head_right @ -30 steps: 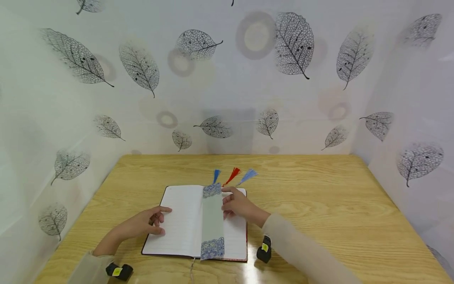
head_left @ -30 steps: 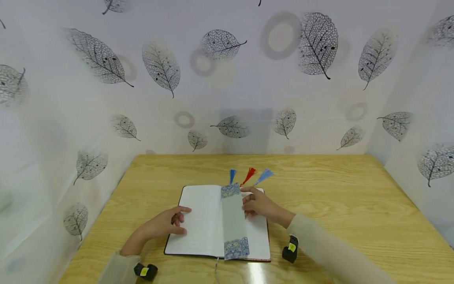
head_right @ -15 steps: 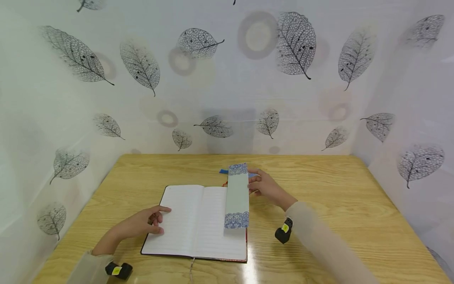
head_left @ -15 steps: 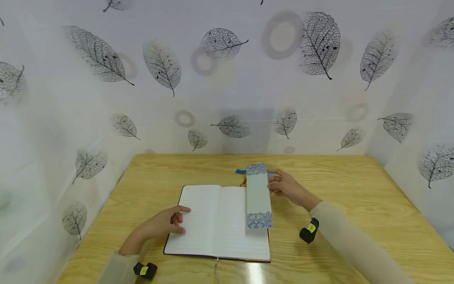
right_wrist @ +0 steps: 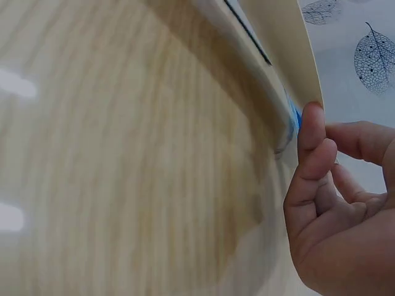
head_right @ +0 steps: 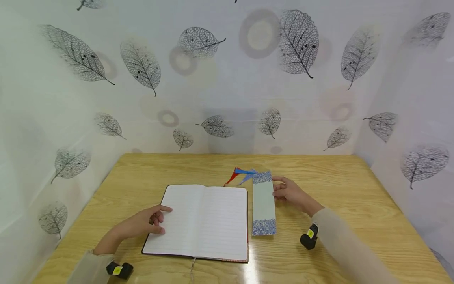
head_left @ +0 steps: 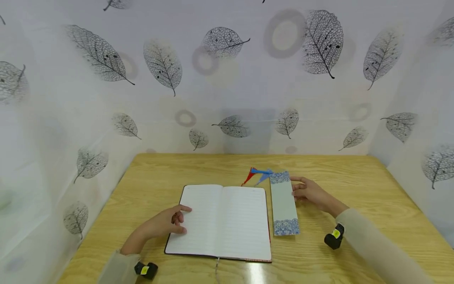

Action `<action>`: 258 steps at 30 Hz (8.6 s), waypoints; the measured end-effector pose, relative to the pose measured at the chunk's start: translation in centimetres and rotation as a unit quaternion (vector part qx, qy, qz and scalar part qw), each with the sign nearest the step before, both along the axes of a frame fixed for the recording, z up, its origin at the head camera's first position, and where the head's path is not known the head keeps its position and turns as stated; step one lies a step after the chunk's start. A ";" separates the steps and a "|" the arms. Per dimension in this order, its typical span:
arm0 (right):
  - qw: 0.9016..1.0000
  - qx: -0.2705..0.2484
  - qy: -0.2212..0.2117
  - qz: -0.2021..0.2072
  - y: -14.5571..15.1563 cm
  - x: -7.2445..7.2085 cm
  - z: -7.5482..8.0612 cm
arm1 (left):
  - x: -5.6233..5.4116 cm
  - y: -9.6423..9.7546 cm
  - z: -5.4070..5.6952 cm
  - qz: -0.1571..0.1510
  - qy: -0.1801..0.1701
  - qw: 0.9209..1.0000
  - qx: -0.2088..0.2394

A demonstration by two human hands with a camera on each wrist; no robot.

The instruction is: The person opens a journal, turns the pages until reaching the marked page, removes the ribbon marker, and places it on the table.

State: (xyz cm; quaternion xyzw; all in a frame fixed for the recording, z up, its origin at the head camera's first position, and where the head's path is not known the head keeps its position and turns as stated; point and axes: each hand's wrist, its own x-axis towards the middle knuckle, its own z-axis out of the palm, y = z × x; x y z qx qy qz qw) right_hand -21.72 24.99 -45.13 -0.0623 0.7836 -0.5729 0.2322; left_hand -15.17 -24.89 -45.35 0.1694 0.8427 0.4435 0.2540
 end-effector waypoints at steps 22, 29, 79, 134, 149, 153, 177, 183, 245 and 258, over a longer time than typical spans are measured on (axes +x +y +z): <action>0.998 0.062 0.008 0.028 1.0 2.9 -1.0 | -0.1 0.1 -0.2 0.003 0.000 1.000 -0.007; 0.988 0.116 0.071 0.069 0.2 3.0 -1.3 | -0.1 0.1 -0.2 0.002 0.003 1.000 -0.014; 0.896 0.325 0.250 0.169 -8.7 -0.8 -0.2 | -0.4 0.3 -0.6 0.014 0.012 1.000 -0.015; 0.977 -0.055 0.035 0.202 -9.4 5.5 2.8 | 0.1 -0.2 -0.5 0.015 0.016 0.999 -0.023; 0.971 -0.071 0.026 0.229 -13.7 6.2 3.1 | 1.0 -1.3 1.2 0.017 0.037 0.999 0.004; 0.973 -0.057 0.022 0.222 -15.0 6.4 2.7 | 1.0 -1.7 1.6 0.009 0.056 0.998 0.018; 0.974 0.044 0.060 0.212 -19.8 6.3 0.1 | 0.6 -1.9 2.7 0.045 0.104 0.993 0.028; 0.966 0.087 0.083 0.230 -20.7 6.1 0.2 | 0.5 -1.6 3.2 0.065 0.109 0.992 0.017; 0.832 0.393 0.369 0.133 -12.6 -0.9 0.7 | -1.1 2.4 -0.3 -0.017 0.016 0.999 -0.028; 0.829 0.391 0.372 0.148 -10.4 -0.7 -0.2 | -1.1 2.2 -0.3 -0.016 0.021 0.999 -0.027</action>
